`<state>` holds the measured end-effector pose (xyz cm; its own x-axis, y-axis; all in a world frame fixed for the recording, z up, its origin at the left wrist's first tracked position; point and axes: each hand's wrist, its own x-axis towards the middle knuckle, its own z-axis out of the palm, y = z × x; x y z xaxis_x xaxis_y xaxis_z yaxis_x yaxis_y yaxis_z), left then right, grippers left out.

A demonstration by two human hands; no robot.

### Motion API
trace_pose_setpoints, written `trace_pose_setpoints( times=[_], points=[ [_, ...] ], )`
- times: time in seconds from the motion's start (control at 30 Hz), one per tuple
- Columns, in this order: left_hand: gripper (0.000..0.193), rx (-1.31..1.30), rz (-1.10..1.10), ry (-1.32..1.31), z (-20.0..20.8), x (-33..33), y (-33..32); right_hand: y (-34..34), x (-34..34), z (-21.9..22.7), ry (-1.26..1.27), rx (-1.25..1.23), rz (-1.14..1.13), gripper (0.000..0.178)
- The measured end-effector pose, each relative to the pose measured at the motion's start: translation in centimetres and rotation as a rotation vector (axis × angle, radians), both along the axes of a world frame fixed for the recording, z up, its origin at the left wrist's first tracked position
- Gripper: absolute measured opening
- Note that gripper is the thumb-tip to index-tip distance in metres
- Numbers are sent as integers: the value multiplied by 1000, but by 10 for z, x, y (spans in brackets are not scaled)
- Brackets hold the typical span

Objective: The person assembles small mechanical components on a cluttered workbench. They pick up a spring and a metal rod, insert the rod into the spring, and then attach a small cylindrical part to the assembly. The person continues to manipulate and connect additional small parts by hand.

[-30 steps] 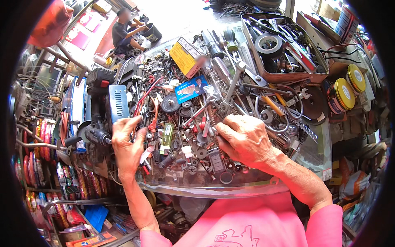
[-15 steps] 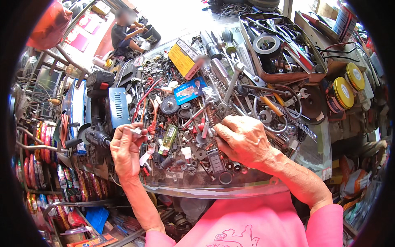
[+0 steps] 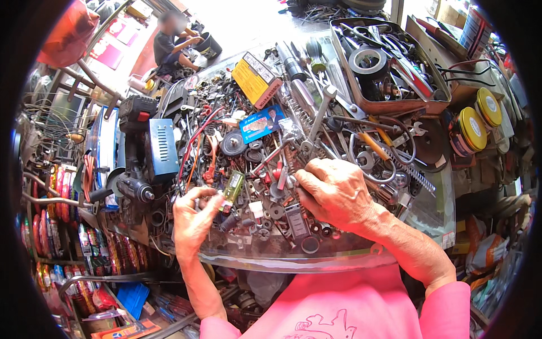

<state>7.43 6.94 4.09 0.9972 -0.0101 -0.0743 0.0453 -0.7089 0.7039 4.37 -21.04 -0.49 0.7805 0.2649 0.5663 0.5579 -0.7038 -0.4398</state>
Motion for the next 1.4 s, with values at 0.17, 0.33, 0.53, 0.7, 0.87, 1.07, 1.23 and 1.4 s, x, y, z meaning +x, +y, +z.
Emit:
trace_pose_setpoints(
  times=[0.17,0.33,0.53,0.7,0.87,1.07,1.23,1.4],
  points=[
    [24,134,-20,-12,2,-12,-19,0,0,2,-1,-10,-1,20],
    [14,30,-58,-114,-2,-11,-15,0,-1,1,-2,-4,7,20],
    [15,147,205,-397,12,14,11,0,-1,1,4,-8,6,19],
    [15,242,273,-350,7,18,14,0,-1,2,-3,-7,4,18],
    [24,355,331,-446,-4,17,12,0,-1,2,-2,-10,-1,18],
    [11,69,104,-328,-1,5,-5,-1,-1,2,-2,-13,-6,18],
    [22,395,-101,-139,-5,-2,-19,0,-1,2,-7,-9,-1,18],
    [20,439,-143,-153,-9,1,-22,0,-1,-1,8,-2,-5,18]
  ],
)
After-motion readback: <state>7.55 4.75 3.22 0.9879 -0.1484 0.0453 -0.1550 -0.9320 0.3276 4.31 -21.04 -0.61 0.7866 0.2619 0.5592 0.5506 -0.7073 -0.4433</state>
